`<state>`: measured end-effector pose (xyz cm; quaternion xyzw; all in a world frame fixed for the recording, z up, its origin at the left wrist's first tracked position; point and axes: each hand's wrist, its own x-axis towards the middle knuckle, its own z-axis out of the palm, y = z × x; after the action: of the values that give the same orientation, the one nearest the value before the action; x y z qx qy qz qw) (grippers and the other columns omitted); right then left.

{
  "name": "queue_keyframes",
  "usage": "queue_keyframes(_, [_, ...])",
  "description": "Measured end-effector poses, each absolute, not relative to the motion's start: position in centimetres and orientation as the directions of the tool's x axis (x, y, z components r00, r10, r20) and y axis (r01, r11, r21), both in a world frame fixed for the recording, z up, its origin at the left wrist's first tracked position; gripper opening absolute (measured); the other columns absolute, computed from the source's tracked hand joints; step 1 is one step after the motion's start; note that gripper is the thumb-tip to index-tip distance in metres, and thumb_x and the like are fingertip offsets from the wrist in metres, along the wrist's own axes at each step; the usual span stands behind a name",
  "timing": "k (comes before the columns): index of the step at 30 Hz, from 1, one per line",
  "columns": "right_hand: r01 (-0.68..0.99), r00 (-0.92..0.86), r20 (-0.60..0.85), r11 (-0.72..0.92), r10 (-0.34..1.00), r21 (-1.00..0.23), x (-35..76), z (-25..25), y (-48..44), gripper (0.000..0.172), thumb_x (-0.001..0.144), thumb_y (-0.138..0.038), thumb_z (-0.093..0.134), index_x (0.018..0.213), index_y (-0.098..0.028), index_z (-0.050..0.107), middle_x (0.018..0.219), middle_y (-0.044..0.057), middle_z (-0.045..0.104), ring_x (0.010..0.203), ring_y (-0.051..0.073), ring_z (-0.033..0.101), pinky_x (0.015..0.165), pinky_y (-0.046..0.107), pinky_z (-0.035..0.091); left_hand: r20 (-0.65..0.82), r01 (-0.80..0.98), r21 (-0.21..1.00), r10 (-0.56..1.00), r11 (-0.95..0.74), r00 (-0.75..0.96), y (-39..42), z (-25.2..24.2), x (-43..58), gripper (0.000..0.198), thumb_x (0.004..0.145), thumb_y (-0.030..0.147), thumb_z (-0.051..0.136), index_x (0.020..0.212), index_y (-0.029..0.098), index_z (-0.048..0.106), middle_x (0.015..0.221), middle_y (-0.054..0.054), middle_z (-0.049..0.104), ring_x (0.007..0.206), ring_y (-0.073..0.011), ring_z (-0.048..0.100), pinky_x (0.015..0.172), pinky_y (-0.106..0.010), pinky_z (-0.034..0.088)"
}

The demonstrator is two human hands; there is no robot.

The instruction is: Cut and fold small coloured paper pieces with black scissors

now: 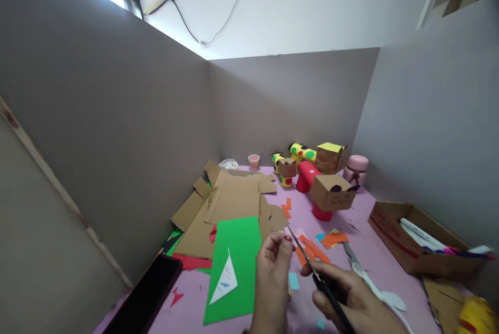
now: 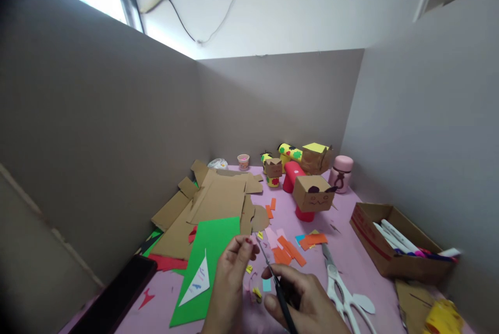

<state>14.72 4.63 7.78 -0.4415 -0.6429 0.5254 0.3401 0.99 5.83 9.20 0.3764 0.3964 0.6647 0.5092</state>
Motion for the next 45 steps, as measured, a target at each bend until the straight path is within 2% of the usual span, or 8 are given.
queue_keyframes(3, [0.188, -0.38, -0.015, 0.062, 0.925, -0.98, 14.85, 7.39, 4.67, 0.04, 0.076, -0.051, 0.062, 0.098, -0.017, 0.061, 0.058, -0.007, 0.032, 0.052, 0.013, 0.028, 0.045, 0.024, 0.025, 0.095, -0.431, 0.891, 0.986, -0.144, -0.134, 5.72, 8.71, 1.48, 0.021, 0.071, 0.034, 0.07, 0.068, 0.016, 0.058, 0.067, 0.0, 0.057, 0.066, -0.016, 0.05, 0.067, -0.028, 0.04])
queue_keyframes(7, [0.22, -0.383, -0.02, 0.07, 0.923, -0.973, 14.94, 7.42, 4.54, 0.035, 0.076, -0.047, 0.063, 0.097, -0.018, 0.062, 0.06, -0.007, 0.032, 0.054, 0.013, 0.028, 0.047, 0.024, 0.026, 0.086, -0.458, 0.876, 0.984, -0.15, -0.156, 5.82, 8.39, 1.49, 0.018, 0.071, 0.03, 0.068, 0.066, 0.016, 0.057, 0.065, 0.001, 0.057, 0.065, -0.015, 0.048, 0.064, -0.027, 0.039])
queue_keyframes(16, [0.269, -0.391, 0.0, 0.115, 0.92, -0.956, 15.05, 7.32, 4.58, 0.029, 0.078, -0.038, 0.06, 0.098, -0.016, 0.063, 0.06, -0.006, 0.034, 0.055, 0.014, 0.03, 0.05, 0.025, 0.026, 0.061, -0.476, 0.868, 0.981, -0.145, -0.186, 5.94, 8.94, 1.22, 0.018, 0.07, 0.03, 0.068, 0.065, 0.017, 0.057, 0.063, 0.003, 0.056, 0.061, -0.0125, 0.046, 0.061, -0.023, 0.038])
queue_keyframes(21, [0.226, -0.361, -0.001, 0.086, 0.933, -0.97, 14.84, 7.24, 4.39, 0.032, 0.076, -0.042, 0.062, 0.096, -0.017, 0.064, 0.06, -0.006, 0.035, 0.056, 0.014, 0.031, 0.05, 0.025, 0.028, 0.057, -0.473, 0.869, 0.979, -0.144, -0.194, 5.9, 9.07, 1.2, 0.016, 0.069, 0.029, 0.068, 0.066, 0.016, 0.059, 0.063, 0.002, 0.058, 0.061, -0.0126, 0.047, 0.06, -0.023, 0.038])
queue_keyframes(26, [0.255, -0.372, -0.015, 0.087, 0.928, -0.963, 14.81, 7.62, 4.25, 0.031, 0.077, -0.041, 0.061, 0.096, -0.017, 0.065, 0.059, -0.007, 0.033, 0.052, 0.013, 0.03, 0.047, 0.025, 0.025, 0.035, -0.49, 0.861, 0.976, -0.14, -0.217, 5.73, 9.01, 1.4, 0.013, 0.07, 0.026, 0.066, 0.066, 0.017, 0.058, 0.061, 0.004, 0.056, 0.059, -0.0121, 0.046, 0.059, -0.022, 0.037])
queue_keyframes(41, [0.278, -0.322, 0.0, 0.095, 0.947, -0.956, 14.71, 7.88, 4.13, 0.036, 0.073, -0.042, 0.063, 0.097, -0.016, 0.068, 0.059, -0.006, 0.036, 0.053, 0.014, 0.034, 0.05, 0.026, 0.03, 0.044, -0.407, 0.902, 0.968, -0.144, -0.246, 5.97, 8.86, 1.2, 0.012, 0.071, 0.026, 0.063, 0.065, 0.018, 0.057, 0.06, 0.004, 0.054, 0.059, -0.0135, 0.045, 0.059, -0.024, 0.036])
queue_keyframes(45, [0.311, -0.315, 0.014, 0.117, 0.949, -0.943, 15.07, 7.45, 4.27, 0.036, 0.072, -0.043, 0.064, 0.097, -0.017, 0.07, 0.062, -0.003, 0.041, 0.056, 0.015, 0.039, 0.052, 0.025, 0.035, 0.044, -0.391, 0.908, 0.964, -0.149, -0.264, 5.93, 9.0, 1.11, 0.012, 0.071, 0.027, 0.063, 0.065, 0.018, 0.057, 0.061, 0.004, 0.054, 0.06, -0.014, 0.045, 0.06, -0.024, 0.036])
